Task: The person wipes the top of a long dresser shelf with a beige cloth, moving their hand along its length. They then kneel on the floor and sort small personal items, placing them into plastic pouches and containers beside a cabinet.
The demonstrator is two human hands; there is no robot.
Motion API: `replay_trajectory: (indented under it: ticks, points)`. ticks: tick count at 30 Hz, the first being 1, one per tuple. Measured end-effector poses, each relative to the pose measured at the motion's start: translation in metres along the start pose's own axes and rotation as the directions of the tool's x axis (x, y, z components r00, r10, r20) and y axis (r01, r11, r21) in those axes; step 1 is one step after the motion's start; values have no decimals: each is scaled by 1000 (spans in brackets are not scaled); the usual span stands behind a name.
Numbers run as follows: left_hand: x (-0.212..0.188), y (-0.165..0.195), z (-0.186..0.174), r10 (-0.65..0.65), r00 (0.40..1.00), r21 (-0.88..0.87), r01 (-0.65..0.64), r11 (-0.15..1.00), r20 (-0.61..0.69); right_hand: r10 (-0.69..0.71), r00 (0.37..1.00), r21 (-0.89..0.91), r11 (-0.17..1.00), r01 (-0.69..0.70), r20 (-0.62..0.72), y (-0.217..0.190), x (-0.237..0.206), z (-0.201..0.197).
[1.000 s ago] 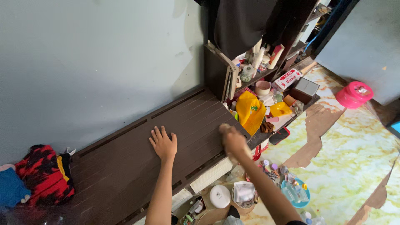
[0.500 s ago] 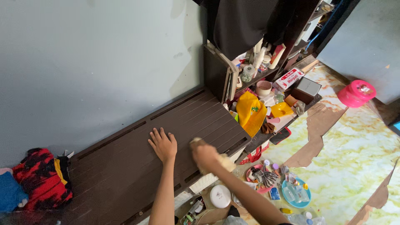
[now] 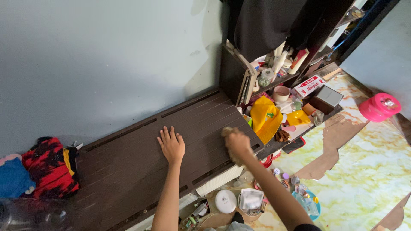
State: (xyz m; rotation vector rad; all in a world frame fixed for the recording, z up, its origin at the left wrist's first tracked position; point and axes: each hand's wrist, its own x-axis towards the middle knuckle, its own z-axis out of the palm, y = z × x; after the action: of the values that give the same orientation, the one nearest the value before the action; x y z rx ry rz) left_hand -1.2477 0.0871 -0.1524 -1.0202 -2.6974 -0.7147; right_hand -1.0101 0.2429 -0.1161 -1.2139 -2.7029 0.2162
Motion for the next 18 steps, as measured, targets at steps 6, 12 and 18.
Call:
replay_trajectory:
  ticks: [6, 12, 18]
  points:
    - [1, 0, 2, -48, 999, -103, 48, 994, 4, 251, 944, 214, 955, -205, -216, 56, 23, -25]
    - [1, 2, 3, -65, 995, -191, 49, 980, -78, 387, 905, 208, 914, -350, -179, 45, 47, -14]
    - [3, 1, 4, -121, 992, -248, 113, 962, -18, 198, 972, 305, 940, -152, -124, -14, 46, 13]
